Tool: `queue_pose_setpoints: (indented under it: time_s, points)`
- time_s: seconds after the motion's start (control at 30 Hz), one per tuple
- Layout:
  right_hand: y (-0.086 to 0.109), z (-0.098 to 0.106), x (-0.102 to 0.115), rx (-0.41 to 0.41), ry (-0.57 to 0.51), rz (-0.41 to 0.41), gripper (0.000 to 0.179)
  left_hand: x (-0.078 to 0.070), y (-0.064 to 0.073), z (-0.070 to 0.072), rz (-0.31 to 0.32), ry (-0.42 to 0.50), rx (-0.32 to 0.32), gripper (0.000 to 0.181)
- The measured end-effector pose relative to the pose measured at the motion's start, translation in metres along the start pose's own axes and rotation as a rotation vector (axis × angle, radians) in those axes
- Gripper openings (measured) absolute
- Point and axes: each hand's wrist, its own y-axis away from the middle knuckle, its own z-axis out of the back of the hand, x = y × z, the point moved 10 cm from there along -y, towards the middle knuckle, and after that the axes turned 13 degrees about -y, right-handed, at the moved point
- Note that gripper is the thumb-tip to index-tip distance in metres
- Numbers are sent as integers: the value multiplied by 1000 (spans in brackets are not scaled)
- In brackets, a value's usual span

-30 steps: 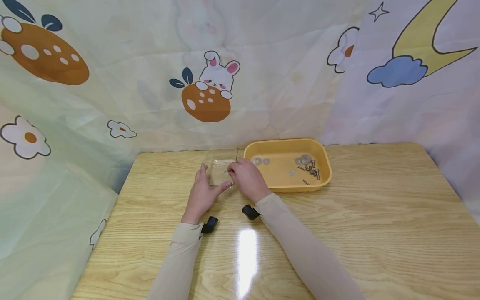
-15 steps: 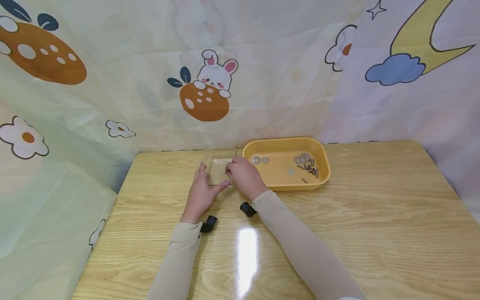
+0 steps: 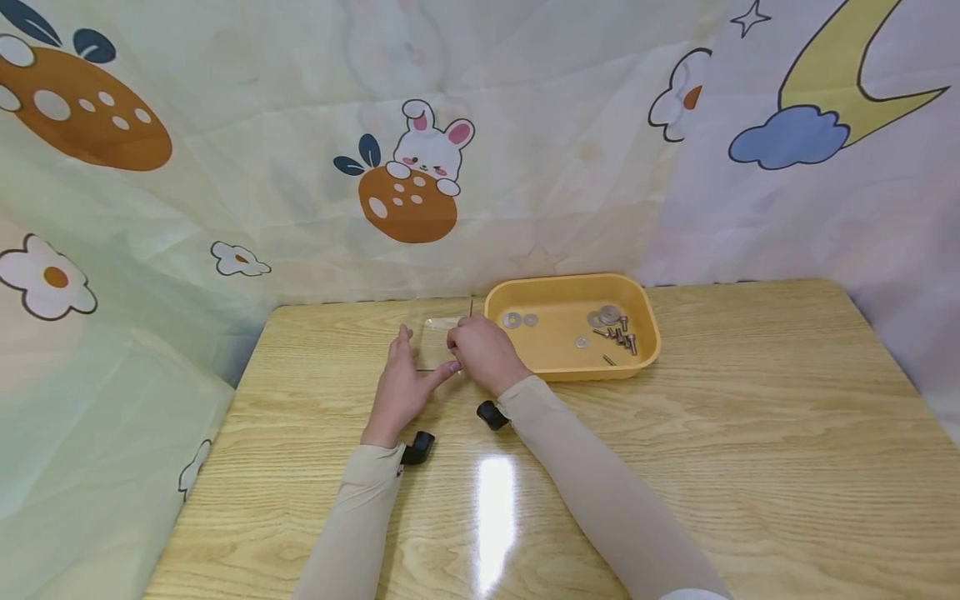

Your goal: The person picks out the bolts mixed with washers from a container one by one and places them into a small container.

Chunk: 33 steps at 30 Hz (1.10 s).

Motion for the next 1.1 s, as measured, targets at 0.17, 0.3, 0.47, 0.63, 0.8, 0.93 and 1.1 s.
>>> queue_pose_setpoints:
  time_s: [0.17,0.3,0.47,0.63,0.8,0.93,1.1]
  points:
    - [-1,0,-1,-4,-8,-11,8,0,-1,0,3,2,1,127]
    - [-2,0,-1,2,-8,-9,8,1,-1,0,6,3,0,127]
    - [-2,-2,-3,6,-18,-29,9,3,-1,-1,8,2,3,127]
    - [1,-1,-5,-15,-39,-42,9,3,0,-2,7,0,15,127]
    - [8,6,-3,-73,-65,-24,8,1,0,-2,6,13,18,127]
    - [15,15,0,-124,-81,-6,6,0,0,-1,2,13,13,127]
    - [24,25,-1,-177,-97,-13,7,1,-1,-2,6,7,5,125]
